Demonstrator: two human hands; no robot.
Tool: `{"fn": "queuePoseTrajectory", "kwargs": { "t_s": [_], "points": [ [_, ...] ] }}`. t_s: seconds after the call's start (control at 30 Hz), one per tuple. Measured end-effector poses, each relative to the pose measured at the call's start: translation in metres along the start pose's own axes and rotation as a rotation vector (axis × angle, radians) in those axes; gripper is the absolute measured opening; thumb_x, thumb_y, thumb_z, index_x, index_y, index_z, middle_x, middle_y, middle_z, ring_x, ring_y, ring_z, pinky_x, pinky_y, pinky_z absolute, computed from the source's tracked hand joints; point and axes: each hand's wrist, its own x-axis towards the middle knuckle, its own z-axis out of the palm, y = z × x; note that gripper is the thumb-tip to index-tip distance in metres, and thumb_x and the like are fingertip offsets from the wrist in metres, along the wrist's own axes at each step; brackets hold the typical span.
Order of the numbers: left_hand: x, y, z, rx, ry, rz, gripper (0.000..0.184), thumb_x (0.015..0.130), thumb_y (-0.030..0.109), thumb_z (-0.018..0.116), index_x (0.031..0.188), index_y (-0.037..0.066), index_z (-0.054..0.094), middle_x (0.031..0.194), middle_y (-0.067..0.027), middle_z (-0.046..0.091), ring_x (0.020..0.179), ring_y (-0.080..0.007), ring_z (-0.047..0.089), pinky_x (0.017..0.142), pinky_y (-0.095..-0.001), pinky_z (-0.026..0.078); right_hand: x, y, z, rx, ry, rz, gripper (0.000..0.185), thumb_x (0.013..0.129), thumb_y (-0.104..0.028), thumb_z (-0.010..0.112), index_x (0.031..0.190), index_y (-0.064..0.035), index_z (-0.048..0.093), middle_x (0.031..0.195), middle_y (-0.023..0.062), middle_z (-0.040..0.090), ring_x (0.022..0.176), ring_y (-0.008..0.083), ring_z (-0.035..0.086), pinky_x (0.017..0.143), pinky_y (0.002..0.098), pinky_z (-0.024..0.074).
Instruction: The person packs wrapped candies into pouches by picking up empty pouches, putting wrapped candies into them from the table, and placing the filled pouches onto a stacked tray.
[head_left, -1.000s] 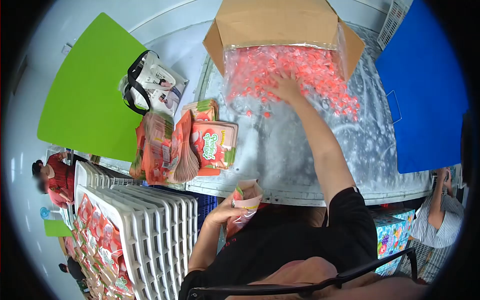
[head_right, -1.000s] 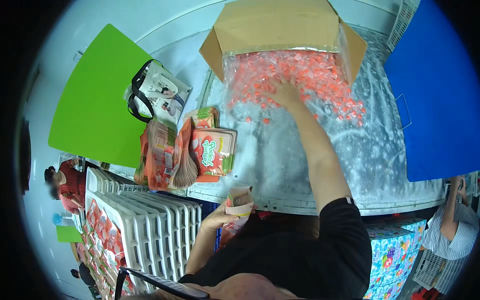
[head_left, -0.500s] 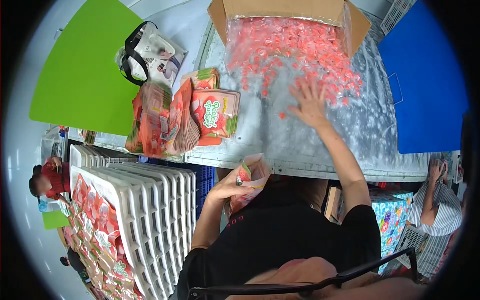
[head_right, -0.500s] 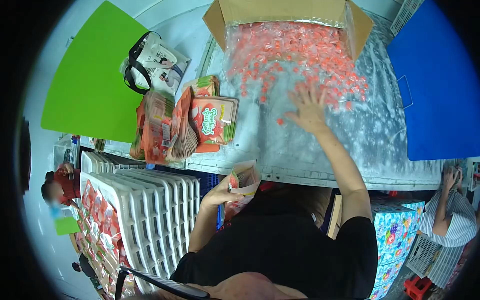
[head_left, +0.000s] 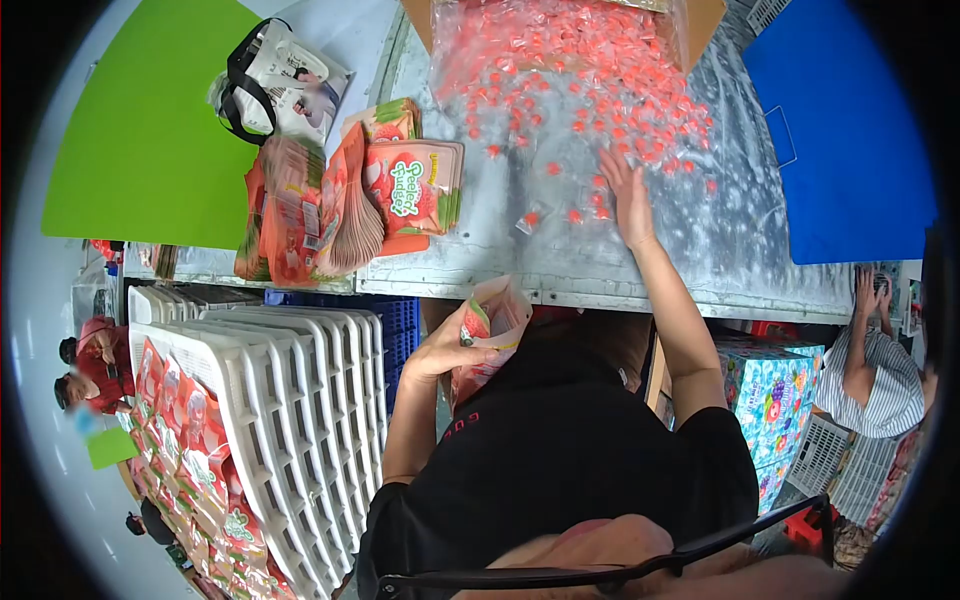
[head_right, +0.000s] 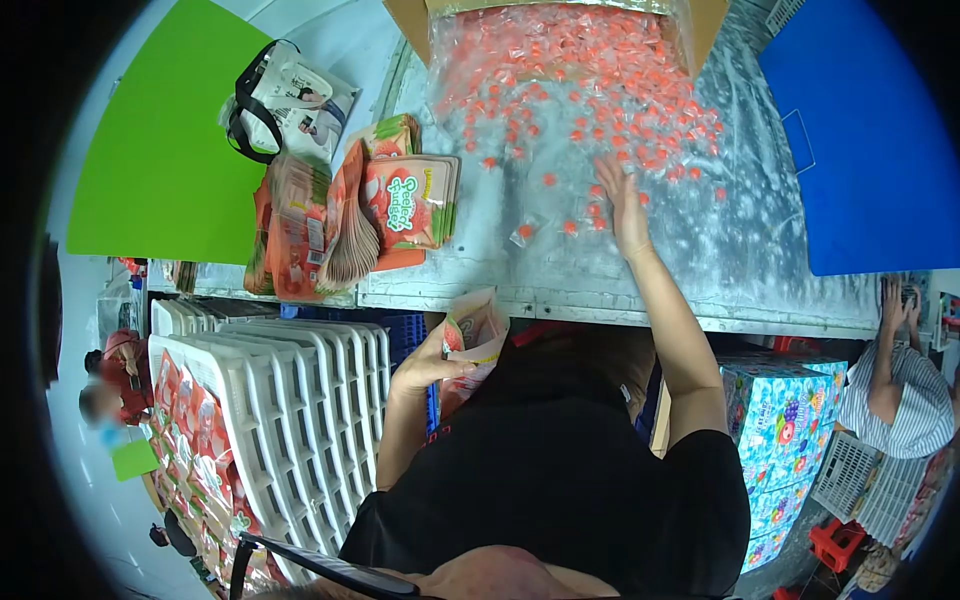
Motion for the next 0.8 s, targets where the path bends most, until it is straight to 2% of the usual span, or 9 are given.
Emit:
{"fn": "queuePoseTrajectory", "kwargs": {
  "t_s": [0.13,0.2,0.23,0.3,0.4,0.5,0.6,0.73,0.8],
  "points": [
    [0.001,-0.008,-0.004,0.043,-0.014,0.009,0.103,0.071,0.028,0.081,0.152,-0.006,0.025,0.149,-0.0192,0.041,0.139,-0.0278,0.038,0.118,-0.0385,0.023,-0.006,-0.002,-0.014,-0.051,0.028,0.039,0.066,0.106,-0.049,0.030,0.152,-0.0007,0.034,0.155,0.0115,0.041,0.147,0.0233,0.029,0.122,0.0413,0.0161],
    [0.001,-0.004,0.001,0.042,-0.014,0.006,0.104,0.071,0.027,0.081,0.152,-0.006,0.025,0.150,-0.0193,0.041,0.140,-0.0278,0.037,0.118,-0.0386,0.023,-0.007,0.007,-0.015,-0.469,-0.032,0.018,0.057,0.105,-0.039,0.041,0.150,-0.0038,0.040,0.151,0.0116,0.047,0.146,0.0278,0.031,0.122,0.0412,0.0176],
    [0.001,0.001,0.005,0.030,-0.017,-0.003,0.104,0.071,0.028,0.081,0.152,-0.006,0.025,0.150,-0.0193,0.040,0.140,-0.0278,0.037,0.118,-0.0386,0.022,-0.008,0.008,-0.015,-0.468,-0.030,0.016,0.057,0.105,-0.039,0.041,0.150,-0.0038,0.040,0.151,0.0116,0.047,0.146,0.0278,0.031,0.122,0.0412,0.0176],
    [0.003,0.003,0.006,0.020,-0.019,-0.012,0.104,0.071,0.028,0.081,0.152,-0.006,0.024,0.150,-0.0193,0.040,0.140,-0.0278,0.037,0.118,-0.0387,0.022,-0.009,0.009,-0.008,-0.925,-0.109,-0.174,0.055,0.100,-0.035,0.053,0.150,-0.0132,0.043,0.154,0.0112,0.043,0.146,0.0346,0.030,0.121,0.0461,0.0192],
    [0.004,0.000,0.005,-0.018,-0.061,-0.011,0.104,0.072,0.028,0.080,0.153,-0.005,0.023,0.150,-0.0190,0.040,0.140,-0.0276,0.036,0.118,-0.0388,0.021,-0.012,0.011,0.014,-1.326,-0.140,-0.298,0.058,0.095,-0.040,0.058,0.149,-0.0237,0.045,0.157,0.0082,0.037,0.147,0.0379,0.027,0.120,0.0556,0.0170],
    [0.004,0.000,0.008,0.002,-0.007,-0.019,0.107,0.063,0.035,0.080,0.149,-0.006,0.030,0.142,-0.0138,0.046,0.132,-0.0231,0.041,0.113,-0.0350,0.026,-0.009,0.000,0.046,-1.495,-0.240,-0.254,0.063,0.091,-0.049,0.060,0.148,-0.0266,0.046,0.161,0.0039,0.031,0.148,0.0378,0.023,0.117,0.0655,0.0113],
    [0.001,0.005,0.009,0.015,0.043,-0.037,0.107,0.064,0.033,0.080,0.149,-0.006,0.029,0.142,-0.0139,0.046,0.133,-0.0231,0.041,0.114,-0.0356,0.025,-0.001,0.001,0.062,-1.514,-0.394,-0.242,0.066,0.089,-0.056,0.060,0.147,-0.0270,0.048,0.160,0.0026,0.033,0.149,0.0377,0.020,0.116,0.0698,0.0072],
    [-0.003,0.005,0.002,0.013,0.067,0.071,0.101,0.071,0.023,0.080,0.152,-0.005,0.026,0.148,-0.0169,0.042,0.140,-0.0255,0.036,0.118,-0.0381,0.021,-0.003,0.009,0.064,-1.512,-0.600,-0.253,0.064,0.092,-0.058,0.054,0.147,-0.0241,0.049,0.159,0.0027,0.035,0.149,0.0365,0.021,0.118,0.0663,0.0075],
    [-0.006,0.002,-0.002,-0.004,0.155,0.130,0.100,0.069,0.016,0.080,0.152,-0.004,0.028,0.148,-0.0152,0.043,0.140,-0.0239,0.037,0.118,-0.0377,0.022,0.004,0.033,0.044,-1.038,-0.466,-0.201,0.064,0.095,-0.058,0.048,0.147,-0.0197,0.049,0.158,0.0060,0.037,0.148,0.0350,0.024,0.119,0.0623,0.0092]
  ]
}}
